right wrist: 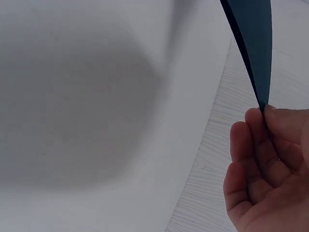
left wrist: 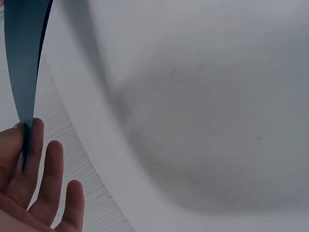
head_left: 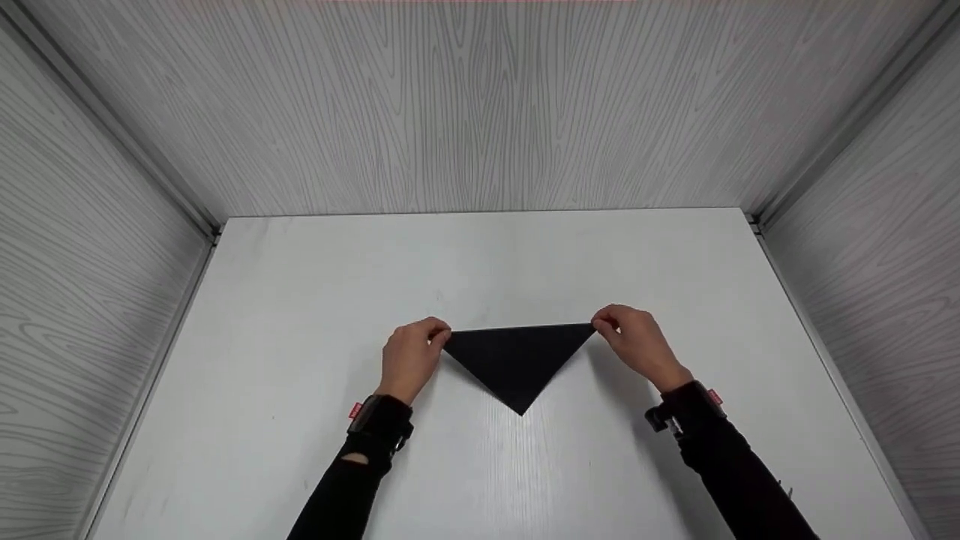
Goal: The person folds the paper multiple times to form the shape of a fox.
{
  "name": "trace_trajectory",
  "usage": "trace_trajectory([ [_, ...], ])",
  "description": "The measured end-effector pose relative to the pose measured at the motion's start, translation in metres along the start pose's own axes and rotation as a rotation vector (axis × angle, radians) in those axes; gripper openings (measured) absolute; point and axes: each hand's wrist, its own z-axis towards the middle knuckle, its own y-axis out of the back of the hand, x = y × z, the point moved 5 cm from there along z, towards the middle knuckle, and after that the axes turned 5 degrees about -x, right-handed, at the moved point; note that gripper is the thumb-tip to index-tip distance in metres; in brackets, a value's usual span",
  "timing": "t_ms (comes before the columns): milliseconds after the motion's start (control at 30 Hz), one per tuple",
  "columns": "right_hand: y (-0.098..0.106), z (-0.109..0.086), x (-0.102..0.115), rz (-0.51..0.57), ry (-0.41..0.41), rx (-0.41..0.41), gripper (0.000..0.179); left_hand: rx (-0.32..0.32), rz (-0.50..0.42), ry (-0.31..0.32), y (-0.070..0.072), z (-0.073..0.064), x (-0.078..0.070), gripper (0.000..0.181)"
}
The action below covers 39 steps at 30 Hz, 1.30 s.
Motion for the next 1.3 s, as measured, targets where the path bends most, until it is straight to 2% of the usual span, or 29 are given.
trace_trajectory([
  [133, -0.013, 0.003, -0.004, -0.062, 0.002, 0.042, 0.008, 0.023, 0.058, -0.022, -0.011, 0.0, 0.008, 0.006],
  [267, -0.022, 0.005, -0.007, -0.109, 0.009, 0.079, 0.007, 0.023, 0.097, -0.036, -0.015, -0.001, 0.014, 0.007],
  [467, -0.027, 0.006, -0.015, -0.165, 0.009, 0.101, 0.009, 0.007, 0.116, -0.037, -0.015, -0.004, 0.024, 0.007],
  [600, -0.028, 0.004, -0.02, -0.172, 0.025, 0.1, 0.007, 0.004, 0.13, -0.016, -0.014, -0.007, 0.029, 0.008],
  [733, -0.028, 0.001, -0.022, -0.17, 0.054, 0.094, 0.005, -0.011, 0.145, -0.025, -0.013, -0.009, 0.028, 0.008],
  [867, -0.028, 0.0, -0.024, -0.181, 0.057, 0.079, 0.005, -0.023, 0.186, -0.121, -0.016, -0.012, 0.016, 0.007],
  [967, -0.028, 0.001, -0.027, -0.191, 0.041, 0.071, 0.006, 0.0, 0.224, -0.22, -0.022, -0.015, 0.004, 0.006],
  [1133, -0.027, 0.003, -0.031, -0.2, 0.015, 0.06, 0.007, 0.135, 0.256, -0.363, -0.035, -0.025, -0.014, 0.02],
  [1233, -0.027, 0.004, -0.032, -0.205, 0.006, 0.056, 0.007, 0.217, 0.268, -0.408, -0.041, -0.03, -0.021, 0.03],
  [1300, -0.027, 0.005, -0.032, -0.211, 0.005, 0.055, 0.007, 0.262, 0.286, -0.416, -0.046, -0.032, -0.023, 0.036],
])
